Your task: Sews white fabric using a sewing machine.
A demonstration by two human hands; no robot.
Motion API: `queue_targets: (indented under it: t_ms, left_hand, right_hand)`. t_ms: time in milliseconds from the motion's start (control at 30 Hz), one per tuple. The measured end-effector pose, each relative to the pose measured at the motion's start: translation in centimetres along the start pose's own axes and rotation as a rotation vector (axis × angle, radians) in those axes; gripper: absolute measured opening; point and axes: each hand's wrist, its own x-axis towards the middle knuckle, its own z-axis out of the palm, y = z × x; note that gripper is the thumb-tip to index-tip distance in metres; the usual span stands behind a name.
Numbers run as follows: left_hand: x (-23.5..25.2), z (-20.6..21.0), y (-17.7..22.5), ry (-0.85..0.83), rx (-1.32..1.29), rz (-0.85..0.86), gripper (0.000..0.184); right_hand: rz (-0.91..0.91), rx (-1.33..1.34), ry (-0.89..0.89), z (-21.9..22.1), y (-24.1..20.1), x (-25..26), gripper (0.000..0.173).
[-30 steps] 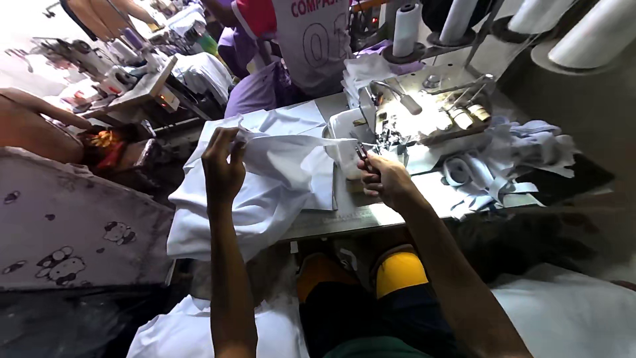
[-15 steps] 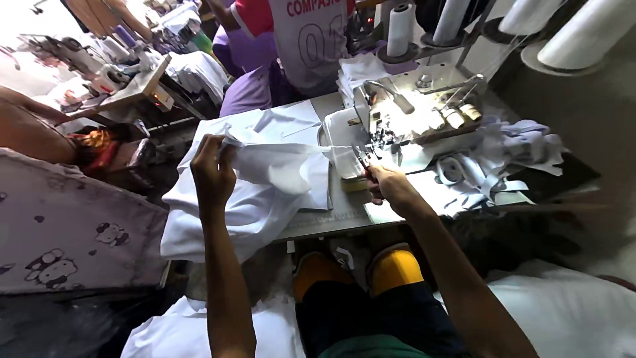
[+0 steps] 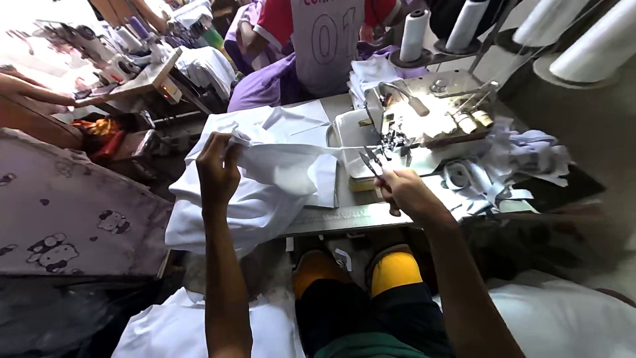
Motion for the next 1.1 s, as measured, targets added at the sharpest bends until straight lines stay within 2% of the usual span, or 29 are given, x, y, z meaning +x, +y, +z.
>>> queue_targets:
  t_ms: [100, 233, 367, 500, 600, 733, 867, 1000, 1100]
  left_hand:
    - [0.7, 0.4, -0.3, 0.022, -0.039, 0.005, 0.022]
    - [-0.3, 0.2, -0.1, 0.003, -0.029, 0.002, 0.021]
    - [-1.3, 0.2, -0.5, 0.021, -0.002, -0.003, 0.021]
    - [-1.2, 0.2, -0.6, 0.027, -0.015, -0.008, 0.019]
    - [-0.3, 0.0, -0.5, 0.014, -0.033, -0.026, 0.019]
    - [-0.3, -0.1, -0.4, 0.011, -0.028, -0.017, 0.019]
    - [-0.7, -0.3, -0.7, 0.02, -0.033, -0.033, 0.021]
    - [-1.4, -0.9, -2.3, 0.086, -0.054, -0.098, 0.024]
    - [-3.9, -1.8, -3.9, 0.105, -0.104, -0.248, 0.027]
  right_hand:
    - [0.024, -0.096, 0.014, 0.7, 0.4, 0.7, 0.052]
    - [-0.089, -0.244, 0.074, 1.6, 0.1, 4.4, 0.059]
    - [-0.129, -0.413, 0.117, 1.2, -0.6, 3.4, 0.056]
    - [-0.039, -0.417, 0.044, 0.5, 0.8, 0.4, 0.058]
    - [-0.032, -0.399, 0.081, 0.6, 1.1, -0.6, 0.057]
    - [-0.096, -0.49, 0.104, 1.3, -0.7, 1.7, 0.055]
    - [-0.209, -0.556, 0.147, 1.3, -0.8, 3.9, 0.052]
    - [-0.257, -0.621, 0.139, 0.6, -0.3, 2.2, 0.049]
    - [-0.329, -0.698, 0.125, 0.5, 1.9, -0.1, 0.054]
